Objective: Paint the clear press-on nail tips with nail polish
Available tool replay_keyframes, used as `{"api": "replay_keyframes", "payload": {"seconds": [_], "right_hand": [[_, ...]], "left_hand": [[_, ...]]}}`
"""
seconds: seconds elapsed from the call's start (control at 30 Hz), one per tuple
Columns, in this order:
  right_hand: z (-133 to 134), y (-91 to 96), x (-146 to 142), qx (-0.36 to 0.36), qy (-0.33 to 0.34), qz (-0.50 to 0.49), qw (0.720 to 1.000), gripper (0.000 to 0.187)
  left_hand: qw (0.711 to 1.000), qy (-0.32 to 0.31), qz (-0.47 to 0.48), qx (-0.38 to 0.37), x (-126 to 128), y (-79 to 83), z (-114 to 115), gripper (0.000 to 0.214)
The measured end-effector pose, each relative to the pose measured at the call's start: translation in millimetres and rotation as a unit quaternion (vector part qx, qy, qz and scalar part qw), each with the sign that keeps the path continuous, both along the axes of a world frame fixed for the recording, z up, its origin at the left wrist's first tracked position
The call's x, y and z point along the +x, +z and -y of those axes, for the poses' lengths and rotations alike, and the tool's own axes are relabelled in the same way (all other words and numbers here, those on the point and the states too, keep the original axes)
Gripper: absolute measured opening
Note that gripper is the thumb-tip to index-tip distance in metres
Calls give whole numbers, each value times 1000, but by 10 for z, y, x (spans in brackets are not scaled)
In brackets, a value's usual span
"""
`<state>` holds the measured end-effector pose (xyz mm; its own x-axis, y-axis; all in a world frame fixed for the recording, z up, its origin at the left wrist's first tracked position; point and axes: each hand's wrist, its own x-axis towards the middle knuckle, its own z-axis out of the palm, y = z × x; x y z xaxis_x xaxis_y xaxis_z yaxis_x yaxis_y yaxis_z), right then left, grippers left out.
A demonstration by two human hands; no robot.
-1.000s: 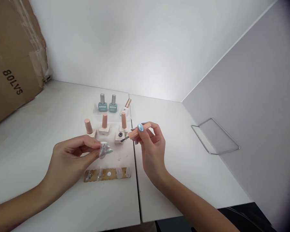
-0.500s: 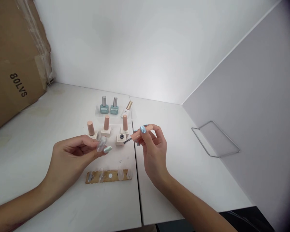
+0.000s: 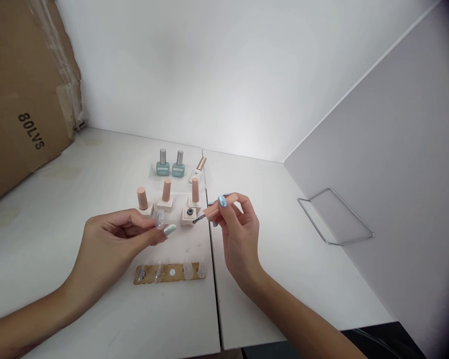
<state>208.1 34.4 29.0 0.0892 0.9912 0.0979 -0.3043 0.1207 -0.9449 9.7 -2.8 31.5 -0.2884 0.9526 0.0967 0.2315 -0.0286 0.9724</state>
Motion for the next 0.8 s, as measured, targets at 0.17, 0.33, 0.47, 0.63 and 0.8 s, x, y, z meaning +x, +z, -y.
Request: {"api": "replay_keyframes", "payload": {"seconds": [0.17, 0.33, 0.47, 0.63, 0.8], "right_hand": [[1, -4, 8, -4, 3, -2, 1000, 31], [-5, -5, 9, -8, 0, 2, 1000, 31], [-6, 6, 4, -7, 0, 3, 1000, 32], [-5, 4, -2, -10, -3, 3, 1000, 33], [-10, -10, 2, -9, 3, 0, 1000, 33]], "left_hand": [[1000, -8, -3, -8, -7, -5, 1, 23], [1000, -8, 6, -9, 1, -14, -21, 24], [1000, -1, 15, -3, -6, -36, -22, 23], [999, 4, -14, 29, -21, -76, 0, 25], [998, 6, -27, 51, -36, -107, 1, 23]]}}
